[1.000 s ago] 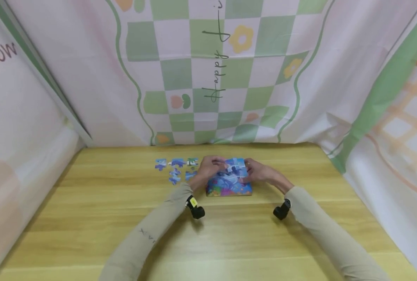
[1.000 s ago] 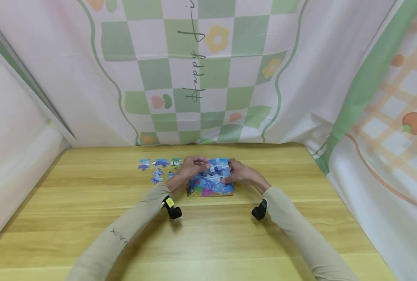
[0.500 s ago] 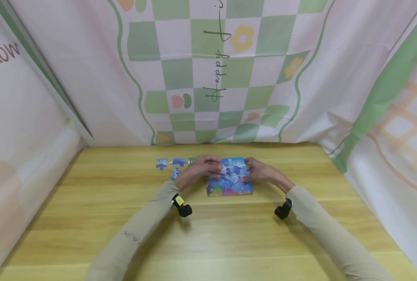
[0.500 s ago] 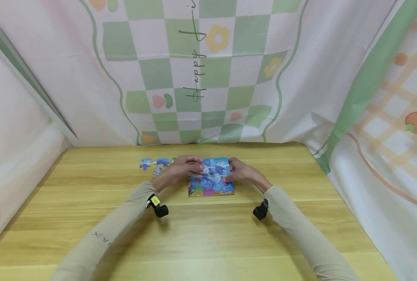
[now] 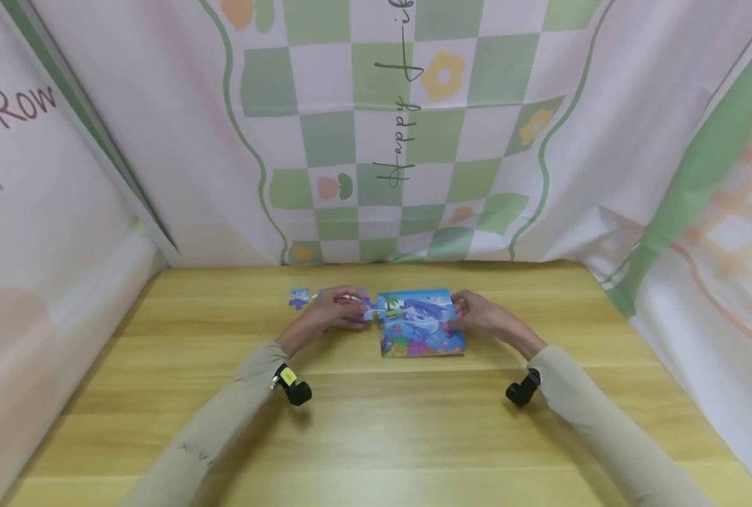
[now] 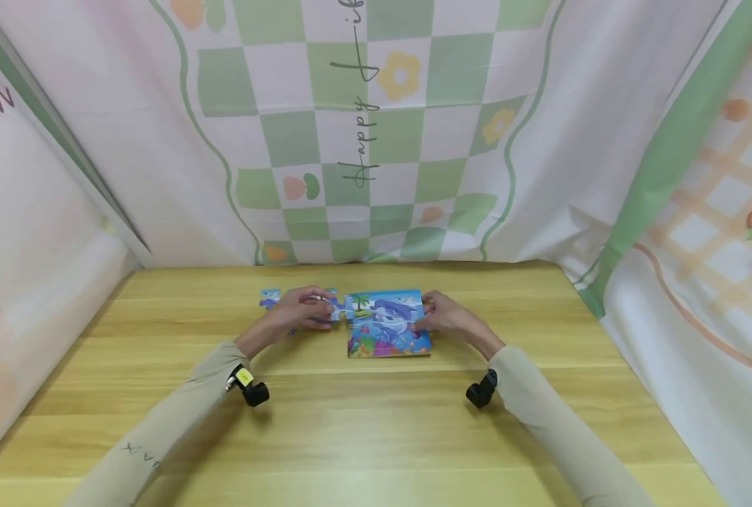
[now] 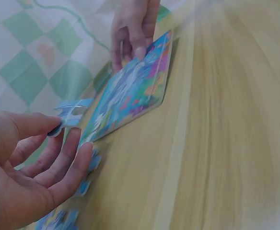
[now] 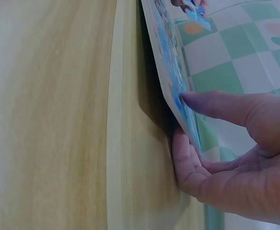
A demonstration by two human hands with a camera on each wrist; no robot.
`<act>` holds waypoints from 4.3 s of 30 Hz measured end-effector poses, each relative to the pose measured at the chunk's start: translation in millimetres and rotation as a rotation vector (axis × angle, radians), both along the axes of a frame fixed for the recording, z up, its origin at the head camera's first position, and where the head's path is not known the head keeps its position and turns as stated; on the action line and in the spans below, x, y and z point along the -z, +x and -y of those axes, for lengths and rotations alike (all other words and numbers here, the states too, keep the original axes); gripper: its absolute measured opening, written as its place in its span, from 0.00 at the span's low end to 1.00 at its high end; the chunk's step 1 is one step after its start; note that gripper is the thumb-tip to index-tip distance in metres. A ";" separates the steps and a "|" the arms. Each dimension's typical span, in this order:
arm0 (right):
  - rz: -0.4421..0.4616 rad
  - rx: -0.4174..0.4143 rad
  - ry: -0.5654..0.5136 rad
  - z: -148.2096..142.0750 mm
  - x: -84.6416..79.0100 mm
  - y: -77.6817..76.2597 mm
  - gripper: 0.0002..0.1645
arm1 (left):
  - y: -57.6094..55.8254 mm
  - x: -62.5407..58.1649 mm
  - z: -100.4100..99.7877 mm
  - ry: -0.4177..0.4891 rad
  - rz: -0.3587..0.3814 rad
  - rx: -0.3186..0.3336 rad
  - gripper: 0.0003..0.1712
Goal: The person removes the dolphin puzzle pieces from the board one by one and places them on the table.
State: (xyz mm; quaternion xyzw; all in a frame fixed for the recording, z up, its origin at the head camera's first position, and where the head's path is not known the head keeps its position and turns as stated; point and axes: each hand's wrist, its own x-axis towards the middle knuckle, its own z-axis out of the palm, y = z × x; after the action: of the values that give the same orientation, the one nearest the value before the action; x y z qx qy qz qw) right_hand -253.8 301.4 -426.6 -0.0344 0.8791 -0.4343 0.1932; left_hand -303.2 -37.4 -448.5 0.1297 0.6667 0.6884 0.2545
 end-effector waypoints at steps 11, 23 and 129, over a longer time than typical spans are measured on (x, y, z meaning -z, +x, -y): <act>-0.061 0.048 -0.029 4.4 7.4 7.5 0.47 | -0.1 -8.2 53.0 -0.092 -0.068 -0.149 0.25; -0.063 0.045 -0.031 2.8 5.4 7.3 0.49 | 0.6 2.1 95.9 -0.111 -0.115 -0.171 0.26; 0.091 0.076 -0.129 -7.6 1.8 -6.8 0.47 | 8.0 -10.1 86.3 -0.475 -0.603 -0.257 0.11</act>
State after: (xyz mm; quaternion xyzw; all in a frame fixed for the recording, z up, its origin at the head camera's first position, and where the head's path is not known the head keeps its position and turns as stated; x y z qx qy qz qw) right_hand -260.6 309.0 -428.5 0.0066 0.8403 -0.4982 0.2135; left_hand -295.1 -123.7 -438.3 0.1791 0.8627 0.4725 -0.0179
